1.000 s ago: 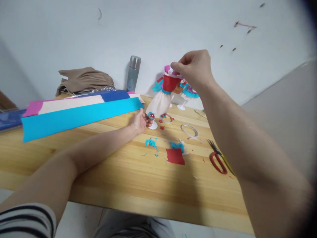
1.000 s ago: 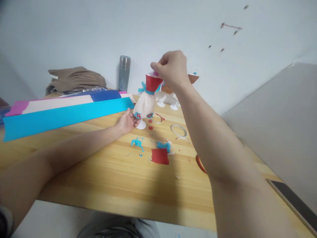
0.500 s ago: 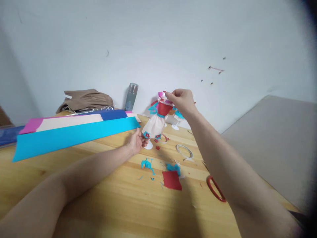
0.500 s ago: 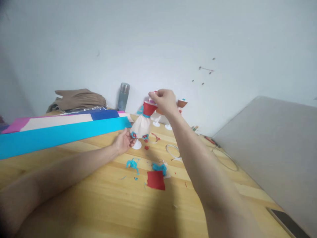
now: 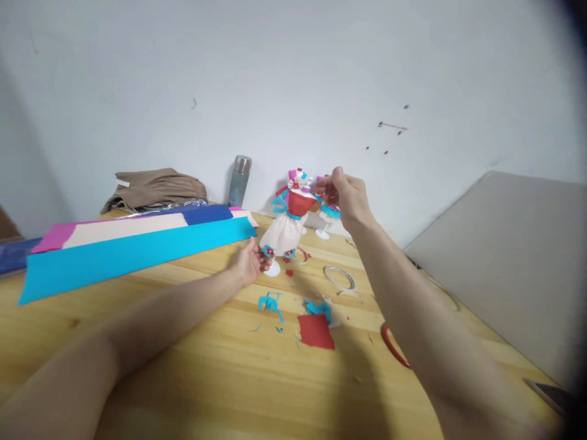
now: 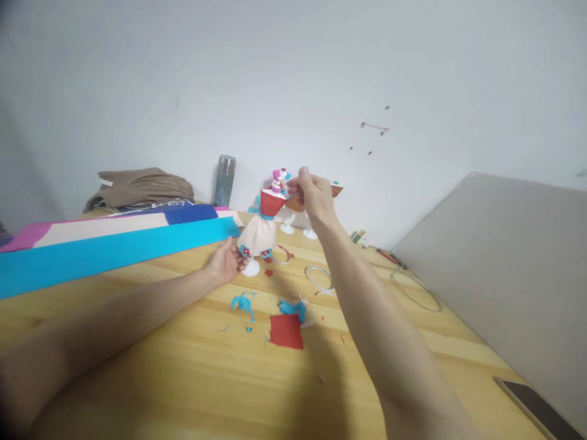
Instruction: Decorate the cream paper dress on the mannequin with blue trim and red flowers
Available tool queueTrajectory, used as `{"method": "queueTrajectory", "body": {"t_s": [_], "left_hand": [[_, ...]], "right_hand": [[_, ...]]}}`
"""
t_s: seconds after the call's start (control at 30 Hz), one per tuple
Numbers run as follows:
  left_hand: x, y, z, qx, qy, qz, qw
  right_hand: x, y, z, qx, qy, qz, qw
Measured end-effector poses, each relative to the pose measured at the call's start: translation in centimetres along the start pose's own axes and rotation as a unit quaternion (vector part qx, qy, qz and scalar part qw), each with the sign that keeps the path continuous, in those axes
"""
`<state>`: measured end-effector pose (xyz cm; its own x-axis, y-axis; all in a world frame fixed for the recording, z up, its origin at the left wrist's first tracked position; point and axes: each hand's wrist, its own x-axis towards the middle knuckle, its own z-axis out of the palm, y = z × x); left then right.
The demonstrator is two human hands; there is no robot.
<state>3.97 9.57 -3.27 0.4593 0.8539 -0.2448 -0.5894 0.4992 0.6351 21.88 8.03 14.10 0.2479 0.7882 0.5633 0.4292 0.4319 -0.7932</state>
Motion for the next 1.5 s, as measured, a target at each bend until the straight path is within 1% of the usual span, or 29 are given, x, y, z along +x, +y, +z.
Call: {"method": "queueTrajectory", "body": {"t_s": [0.07,0.17,0.23,0.37,0.47,0.6,0.67,0.77,0.87,0.97,1.1,1.23,1.3,1.4,1.5], "left_hand": [[0.1,0.0,-0.1,0.005,-0.003,0.001,1.0],[0.3,-0.1,-0.2,0.01,-0.013,0.009,1.0],[0.3,-0.2,-0.1,0.012,-0.009,0.008,1.0],[-0.1,0.0,0.2,0.013,-0.002,0.006,1.0],[-0.5,0.1,0.4,0.015,0.001,0.013,1.0],[-0.7,0.2,0.6,0.026,0.003,0.012,1.0],[-0.7,0.2,0.6,0.033,0.007,0.005,0.999],[-0.6,0.2,0.5,0.031,0.005,0.003,1.0],[-0.5,0.1,0.4,0.023,-0.009,0.016,1.0],[-0.4,0.0,0.3,0.03,-0.015,0.009,0.999],[-0.2,0.0,0.0,0.01,-0.034,0.009,0.999],[-0.1,-0.2,-0.3,-0.002,-0.052,0.013,0.999],[0.1,-0.2,-0.5,-0.006,-0.058,0.009,0.998],[0.5,-0.4,-0.8,-0.018,-0.07,0.0,0.997],[0.8,-0.5,-0.9,-0.027,-0.073,-0.009,0.997]], "right_hand": [[-0.9,0.9,-0.9,0.015,0.008,0.015,1.0],[-3.0,2.3,-2.2,0.03,-0.001,0.043,0.999],[-4.8,3.2,-2.8,0.024,-0.029,0.068,0.997],[-7.4,4.9,-2.9,-0.028,-0.119,0.131,0.984],[-8.0,6.0,-2.7,-0.053,-0.157,0.167,0.972],[-7.7,6.9,-3.0,-0.064,-0.175,0.185,0.965],[-7.7,6.9,-3.3,-0.074,-0.184,0.186,0.962],[-8.0,6.2,-3.4,-0.107,-0.211,0.179,0.955],[-8.8,5.4,-2.7,-0.138,-0.264,0.153,0.942],[-9.7,5.2,-1.3,-0.154,-0.306,0.137,0.929],[-10.8,5.5,0.8,-0.179,-0.307,0.138,0.925],[-11.9,5.5,2.6,-0.217,-0.291,0.104,0.926],[-12.6,5.2,3.3,-0.247,-0.306,0.076,0.916],[-13.8,4.6,4.2,-0.291,-0.341,0.028,0.893],[-14.8,3.7,4.8,-0.338,-0.358,0.007,0.87]]}}
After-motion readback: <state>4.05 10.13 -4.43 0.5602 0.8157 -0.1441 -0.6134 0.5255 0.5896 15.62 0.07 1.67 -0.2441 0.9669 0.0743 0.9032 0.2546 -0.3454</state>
